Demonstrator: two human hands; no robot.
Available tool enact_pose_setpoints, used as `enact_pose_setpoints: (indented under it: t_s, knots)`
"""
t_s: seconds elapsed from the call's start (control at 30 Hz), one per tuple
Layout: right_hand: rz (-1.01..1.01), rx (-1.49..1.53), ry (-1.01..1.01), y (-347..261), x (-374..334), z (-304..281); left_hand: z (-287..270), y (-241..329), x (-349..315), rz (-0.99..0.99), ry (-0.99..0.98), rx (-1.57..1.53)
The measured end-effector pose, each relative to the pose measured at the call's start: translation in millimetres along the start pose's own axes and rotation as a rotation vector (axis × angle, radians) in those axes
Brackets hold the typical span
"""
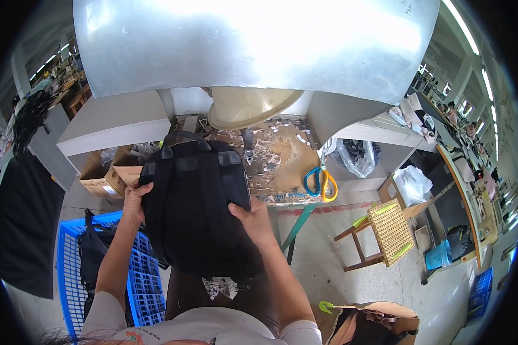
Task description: Inspecting and trimming loose threads from manufactured backpacks at an industrial workstation.
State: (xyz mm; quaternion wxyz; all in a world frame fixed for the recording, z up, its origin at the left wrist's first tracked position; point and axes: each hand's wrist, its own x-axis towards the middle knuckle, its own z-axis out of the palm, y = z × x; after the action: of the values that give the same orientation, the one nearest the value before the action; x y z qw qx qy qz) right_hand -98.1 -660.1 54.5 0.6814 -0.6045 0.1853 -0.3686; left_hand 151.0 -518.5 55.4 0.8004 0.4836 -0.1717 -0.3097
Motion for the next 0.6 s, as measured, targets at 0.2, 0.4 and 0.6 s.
enact_pose_setpoints:
  t_s: [0.2, 0.4, 0.6]
  knots:
    - [0.049, 0.006, 0.040, -4, -5, -1, 2, -1, 13, -0.099, -0.079, 0.041]
    - [0.094, 0.067, 0.098, 20, -66, 4, -27, -11, -60, -0.045, -0.255, -0.067]
    - [0.201, -0.495, -0.257, 43, -107, 37, -112, 5, -111, -0.057, -0.117, 0.629]
